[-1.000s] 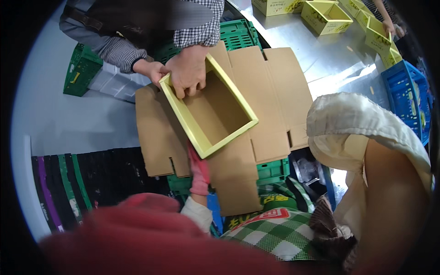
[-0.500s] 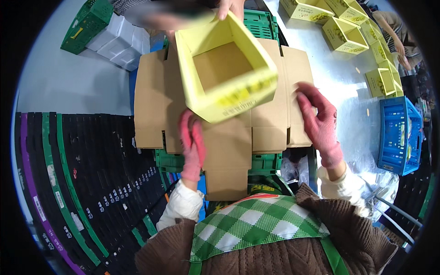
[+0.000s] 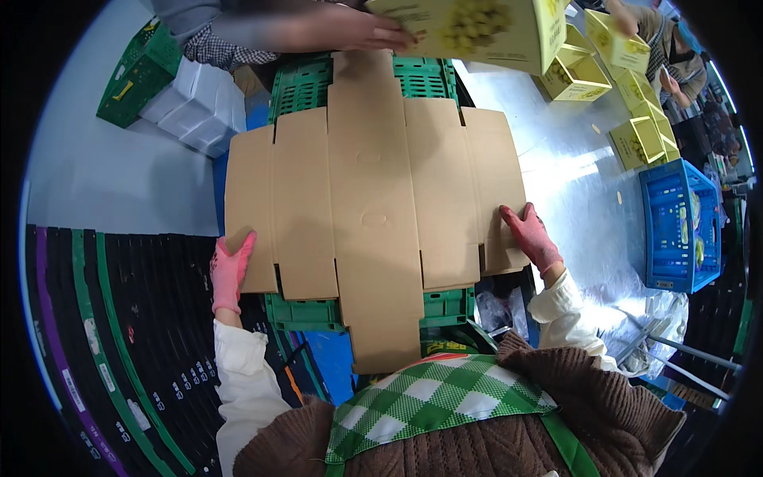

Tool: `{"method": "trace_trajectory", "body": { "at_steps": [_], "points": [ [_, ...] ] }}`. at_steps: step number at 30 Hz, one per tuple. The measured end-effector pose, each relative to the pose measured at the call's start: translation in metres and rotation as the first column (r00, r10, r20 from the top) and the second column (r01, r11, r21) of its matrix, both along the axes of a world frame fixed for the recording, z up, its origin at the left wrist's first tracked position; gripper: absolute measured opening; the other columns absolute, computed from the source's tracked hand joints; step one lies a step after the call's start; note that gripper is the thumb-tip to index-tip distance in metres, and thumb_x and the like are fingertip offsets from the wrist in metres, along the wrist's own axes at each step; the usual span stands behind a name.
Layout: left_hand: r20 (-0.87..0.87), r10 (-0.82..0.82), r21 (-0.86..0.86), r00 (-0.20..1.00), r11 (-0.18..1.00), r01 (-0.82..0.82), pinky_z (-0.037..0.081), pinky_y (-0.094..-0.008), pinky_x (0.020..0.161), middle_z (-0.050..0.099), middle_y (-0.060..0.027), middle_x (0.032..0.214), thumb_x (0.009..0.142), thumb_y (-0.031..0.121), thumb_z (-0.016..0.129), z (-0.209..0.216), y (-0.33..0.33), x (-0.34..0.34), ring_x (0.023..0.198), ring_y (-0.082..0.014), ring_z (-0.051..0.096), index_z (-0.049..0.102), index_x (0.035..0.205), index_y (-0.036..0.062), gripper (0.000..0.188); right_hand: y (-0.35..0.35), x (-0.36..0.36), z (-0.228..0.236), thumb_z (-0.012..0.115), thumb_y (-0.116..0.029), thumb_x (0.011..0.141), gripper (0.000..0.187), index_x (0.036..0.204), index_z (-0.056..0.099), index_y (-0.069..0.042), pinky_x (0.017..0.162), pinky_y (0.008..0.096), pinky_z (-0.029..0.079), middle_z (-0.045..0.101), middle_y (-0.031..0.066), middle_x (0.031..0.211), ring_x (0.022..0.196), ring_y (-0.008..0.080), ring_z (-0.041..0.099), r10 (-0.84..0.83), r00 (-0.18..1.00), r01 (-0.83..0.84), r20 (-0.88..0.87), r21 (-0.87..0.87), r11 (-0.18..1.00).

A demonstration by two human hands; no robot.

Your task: The person folds flat cardboard pieces into rectangular boxes by hand, aligning edges and tucking flaps to form the structure. Completed boxes are handed off to a coworker across the table.

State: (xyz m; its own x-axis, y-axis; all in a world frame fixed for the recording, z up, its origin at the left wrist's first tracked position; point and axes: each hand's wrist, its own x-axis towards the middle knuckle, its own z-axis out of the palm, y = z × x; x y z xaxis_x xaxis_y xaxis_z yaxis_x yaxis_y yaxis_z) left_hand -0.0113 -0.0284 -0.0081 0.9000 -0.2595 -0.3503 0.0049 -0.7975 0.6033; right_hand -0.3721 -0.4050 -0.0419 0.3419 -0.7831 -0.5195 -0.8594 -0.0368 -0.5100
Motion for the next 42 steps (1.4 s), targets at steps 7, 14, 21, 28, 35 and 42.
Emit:
{"method": "trace_trajectory", "body": {
  "at_steps": [7,14,21,28,35,42],
  "points": [
    [0.499,-0.101,0.31,0.861,0.948,-0.068,0.049,-0.0376,0.085,0.062,-0.019,0.109,0.069,0.045,0.08,0.013,0.009,0.008,0.1,-0.0335,0.06,0.051,0.115,-0.0036,0.073,0.01,0.004,0.054,0.069,-0.032,0.082,0.061,0.122,0.046,0.007,0.09,0.0412,0.048,0.061,0.0268,0.11,0.103,0.0362,0.061,-0.037,0.999,0.028,-0.031,-0.226,0.974],
    [0.556,-0.62,0.153,0.554,0.731,0.665,0.049,-0.0429,0.071,0.058,-0.0206,0.094,0.078,0.024,0.073,0.03,-0.039,-0.057,0.079,-0.0395,0.059,0.053,0.106,0.0016,0.041,0.054,0.048,0.05,0.067,-0.014,0.074,0.035,0.104,0.052,-0.002,0.076,0.0419,0.05,0.059,0.0203,0.1,0.085,0.0376,0.059,0.414,0.894,-0.232,0.171,-0.614,0.755],
    [0.561,-0.582,0.422,0.588,0.813,0.401,0.039,-0.0439,0.098,0.048,-0.0264,0.126,0.078,0.045,0.069,-0.044,-0.068,-0.082,0.114,-0.0358,0.048,0.043,0.134,0.007,0.072,0.12,0.103,-0.014,0.057,-0.026,0.088,0.039,0.118,0.049,-0.004,0.098,0.0548,0.037,0.048,0.0235,0.126,0.116,0.0413,0.048,0.455,0.862,-0.233,0.226,-0.619,0.75],
    [0.265,-0.184,0.237,0.947,0.964,0.121,0.043,-0.0445,0.095,0.053,-0.022,0.121,0.067,0.056,0.078,-0.024,-0.062,-0.073,0.113,-0.0393,0.051,0.035,0.135,0.0004,0.098,0.09,0.029,0.018,0.074,-0.039,0.079,0.072,0.126,0.042,0.006,0.097,0.0377,0.042,0.052,0.0232,0.124,0.115,0.0301,0.052,-0.12,0.91,0.076,0.397,0.126,0.989],
    [0.246,-0.343,0.057,0.907,0.939,0.339,0.054,-0.0368,0.077,0.058,-0.0187,0.122,0.074,0.017,0.077,0.029,-0.063,-0.06,0.097,-0.0322,0.064,0.042,0.13,0.0073,0.066,0.083,0.064,0.049,0.07,-0.022,0.079,0.063,0.131,0.042,-0.001,0.081,0.037,0.05,0.062,0.0156,0.106,0.093,0.024,0.063,-0.021,0.892,-0.056,0.451,0.155,0.986],
    [0.523,-0.76,0.338,0.385,0.6,0.725,0.054,-0.0394,0.075,0.039,-0.017,0.142,0.071,0.021,0.073,0.023,-0.134,-0.123,0.101,-0.0331,0.063,0.053,0.12,0.0091,0.054,0.146,0.134,0.063,0.058,-0.008,0.083,0.05,0.131,0.045,-0.011,0.077,0.0442,0.051,0.047,0.0233,0.126,0.092,0.0403,0.061,0.324,0.866,-0.137,0.381,-0.442,0.887]
  ]
}}
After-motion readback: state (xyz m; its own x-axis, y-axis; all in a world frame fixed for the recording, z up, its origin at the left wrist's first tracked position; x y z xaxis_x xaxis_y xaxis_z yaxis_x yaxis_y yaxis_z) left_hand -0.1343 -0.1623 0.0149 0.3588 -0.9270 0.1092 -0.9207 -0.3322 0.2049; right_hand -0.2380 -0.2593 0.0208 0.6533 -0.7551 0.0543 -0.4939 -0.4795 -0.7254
